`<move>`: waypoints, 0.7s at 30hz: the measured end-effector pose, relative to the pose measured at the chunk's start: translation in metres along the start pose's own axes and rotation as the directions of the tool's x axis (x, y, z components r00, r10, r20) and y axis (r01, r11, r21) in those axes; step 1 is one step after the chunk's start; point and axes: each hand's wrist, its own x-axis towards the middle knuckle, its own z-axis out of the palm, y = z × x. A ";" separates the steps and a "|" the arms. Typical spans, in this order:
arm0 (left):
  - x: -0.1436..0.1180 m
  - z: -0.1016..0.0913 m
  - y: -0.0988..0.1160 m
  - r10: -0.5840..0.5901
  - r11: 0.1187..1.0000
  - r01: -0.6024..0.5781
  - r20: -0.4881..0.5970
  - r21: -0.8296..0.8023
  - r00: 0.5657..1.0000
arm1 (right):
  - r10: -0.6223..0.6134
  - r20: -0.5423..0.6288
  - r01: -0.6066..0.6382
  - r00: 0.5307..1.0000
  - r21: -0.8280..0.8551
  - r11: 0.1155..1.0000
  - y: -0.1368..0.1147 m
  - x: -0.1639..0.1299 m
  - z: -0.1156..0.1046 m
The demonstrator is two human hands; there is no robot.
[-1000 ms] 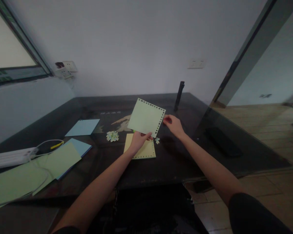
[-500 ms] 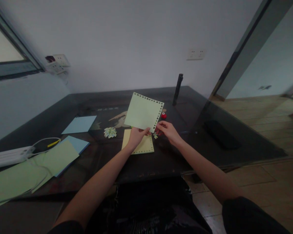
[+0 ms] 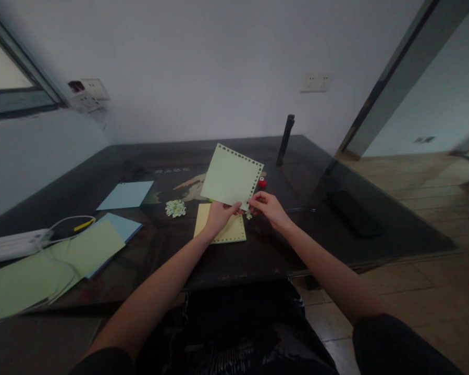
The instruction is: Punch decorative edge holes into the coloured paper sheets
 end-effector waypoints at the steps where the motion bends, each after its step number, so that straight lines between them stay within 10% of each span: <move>1: 0.000 0.000 0.000 0.002 1.000 -0.002 0.000 -0.005 1.000 | 0.011 0.003 -0.011 1.000 0.005 1.000 0.000 0.000 0.000; 21: -0.002 0.003 0.002 -0.025 0.999 0.026 0.010 -0.034 1.000 | 0.093 0.025 -0.094 0.995 0.038 0.995 -0.002 0.000 -0.003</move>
